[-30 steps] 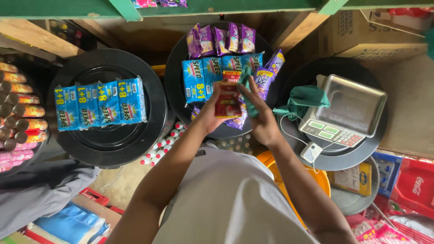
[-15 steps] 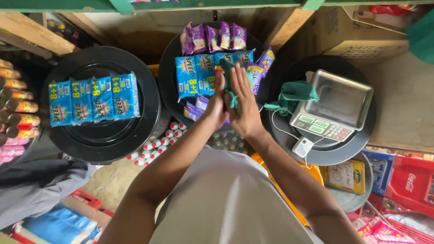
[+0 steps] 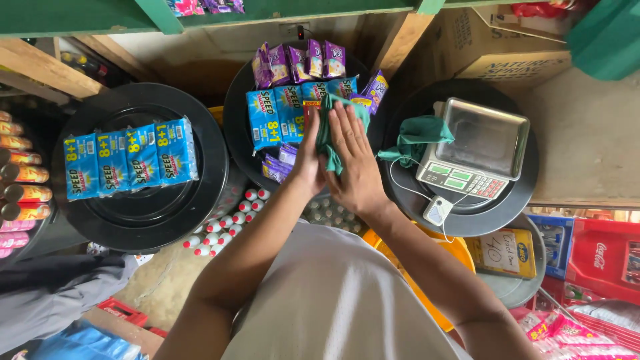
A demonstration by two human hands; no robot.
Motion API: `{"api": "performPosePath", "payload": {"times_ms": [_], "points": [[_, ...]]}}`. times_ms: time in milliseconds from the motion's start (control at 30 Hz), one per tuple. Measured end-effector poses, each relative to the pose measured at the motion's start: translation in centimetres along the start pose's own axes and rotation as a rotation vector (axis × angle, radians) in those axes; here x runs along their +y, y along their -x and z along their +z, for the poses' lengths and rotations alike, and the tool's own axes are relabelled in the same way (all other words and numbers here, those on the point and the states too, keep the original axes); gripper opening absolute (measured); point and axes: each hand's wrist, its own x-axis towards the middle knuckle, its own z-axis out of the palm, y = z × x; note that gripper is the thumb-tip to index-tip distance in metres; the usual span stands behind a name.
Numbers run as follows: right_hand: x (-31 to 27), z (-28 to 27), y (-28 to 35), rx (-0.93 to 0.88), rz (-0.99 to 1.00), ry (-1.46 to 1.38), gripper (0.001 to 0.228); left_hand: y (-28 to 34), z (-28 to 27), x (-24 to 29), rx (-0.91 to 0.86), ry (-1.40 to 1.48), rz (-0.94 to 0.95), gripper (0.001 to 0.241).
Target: Wiping down detergent and fabric softener sachets with a cloth and organizing them on shelves.
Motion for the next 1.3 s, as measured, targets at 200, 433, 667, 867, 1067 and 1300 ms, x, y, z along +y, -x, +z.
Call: {"api": "performPosePath", "payload": {"times_ms": [200,433,667,867,1067,1300], "points": [[-0.4,-0.5,1.5,-0.154,-0.036,-0.09,0.1,-0.1,-1.0,1.0,0.089,-0.058,0.018,0.076],[0.4,0.8,-2.6,0.012,0.015,-0.056,0.091,-1.8,-2.2,-0.1,0.022,-0.092,0.089,0.085],[-0.1,0.0,-1.6,-0.114,-0.071,-0.074,0.096,-1.3,-2.4,2.4,0.176,-0.144,-0.023,0.094],[0.7,1.9,-4.4,0.03,0.031,-0.208,0.078,-1.3,-1.7,1.6,0.091,-0.147,0.116,0.087],[-0.8,2.4,-2.6,-0.043,-0.141,-0.178,0.085,0.0,-3.1,5.2,0.025,0.038,0.104,0.091],[4.6,3.9,2.8,0.092,0.291,-0.905,0.032,0.7,-3.9,7.0,-0.036,0.001,0.2,0.073]]}}
